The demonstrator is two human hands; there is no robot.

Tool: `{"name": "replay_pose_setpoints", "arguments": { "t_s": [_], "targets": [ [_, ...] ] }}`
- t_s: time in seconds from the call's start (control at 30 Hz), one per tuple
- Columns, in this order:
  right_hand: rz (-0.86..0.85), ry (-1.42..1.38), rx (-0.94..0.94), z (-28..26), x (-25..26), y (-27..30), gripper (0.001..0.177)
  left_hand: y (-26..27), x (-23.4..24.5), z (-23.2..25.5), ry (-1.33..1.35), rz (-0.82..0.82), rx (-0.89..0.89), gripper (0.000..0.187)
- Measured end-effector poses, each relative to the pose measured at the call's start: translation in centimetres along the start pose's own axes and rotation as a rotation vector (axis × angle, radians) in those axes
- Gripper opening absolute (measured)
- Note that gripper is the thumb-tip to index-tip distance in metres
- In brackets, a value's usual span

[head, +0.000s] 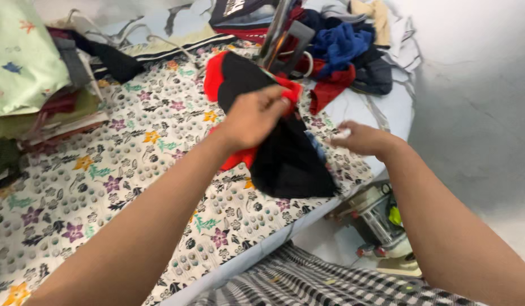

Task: The person irons several garments on a floral-patterned ironing board. They smooth and fold a dark blue short, then iron it. Next, they iron a black and red short, followed by a black and red t-shirt, and finally a blue and red long-sleeve shirt. Each item is folded and stacked after ironing.

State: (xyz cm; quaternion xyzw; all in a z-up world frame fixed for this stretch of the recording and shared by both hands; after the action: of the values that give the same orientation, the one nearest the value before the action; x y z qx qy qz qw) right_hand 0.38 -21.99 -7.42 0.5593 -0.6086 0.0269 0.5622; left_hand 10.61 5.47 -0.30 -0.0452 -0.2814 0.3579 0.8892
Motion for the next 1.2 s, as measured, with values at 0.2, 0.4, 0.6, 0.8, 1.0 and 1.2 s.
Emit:
{"name": "replay_pose_setpoints", "arguments": {
  "t_s": [0.2, 0.4, 0.6, 0.8, 1.0, 1.2],
  "targets": [
    [0.018, 0.017, 0.922, 4.0, 6.4, 5.9, 0.078, -1.0, -15.6, 11.7, -0.091, -0.414, -0.257, 0.037],
    [0.691, 0.399, 0.160, 18.6, 7.9, 9.6, 0.046, -6.4, -19.9, 15.3, -0.626, -0.163, -0.026, 0.040],
    [0.851, 0.234, -0.214, 26.8, 13.1, 12.5, 0.025, -8.7, -23.2, 14.9, -0.859, -0.186, 0.159, 0.047],
    [0.679, 0.240, -0.175, 29.4, 20.0, 15.1, 0.035, -12.3, -25.0, 16.4, -0.718, -0.021, 0.239, 0.042],
    [1.539, 0.420, 0.599, 28.8, 18.6, 19.2, 0.055, -10.8, -27.4, 18.3, -0.623, 0.604, -0.448, 0.086],
    [0.049, 0.252, -0.209, 36.0, 12.9, 11.2, 0.042, -10.1, -37.3, 8.9, -0.620, -0.891, 0.298, 0.053]
  ]
}}
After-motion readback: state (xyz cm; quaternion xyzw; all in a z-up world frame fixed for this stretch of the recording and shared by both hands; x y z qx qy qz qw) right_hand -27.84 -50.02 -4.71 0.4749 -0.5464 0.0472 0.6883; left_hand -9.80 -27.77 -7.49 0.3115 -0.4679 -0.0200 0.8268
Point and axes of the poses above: each hand's wrist, its own y-axis away from the middle knuckle, its own x-axis out of the back of the hand, z = x × y, the point moved 5 cm from there along -y, towards the middle knuckle, and after that the axes turned 7 degrees about -z, right-handed, at the moved point
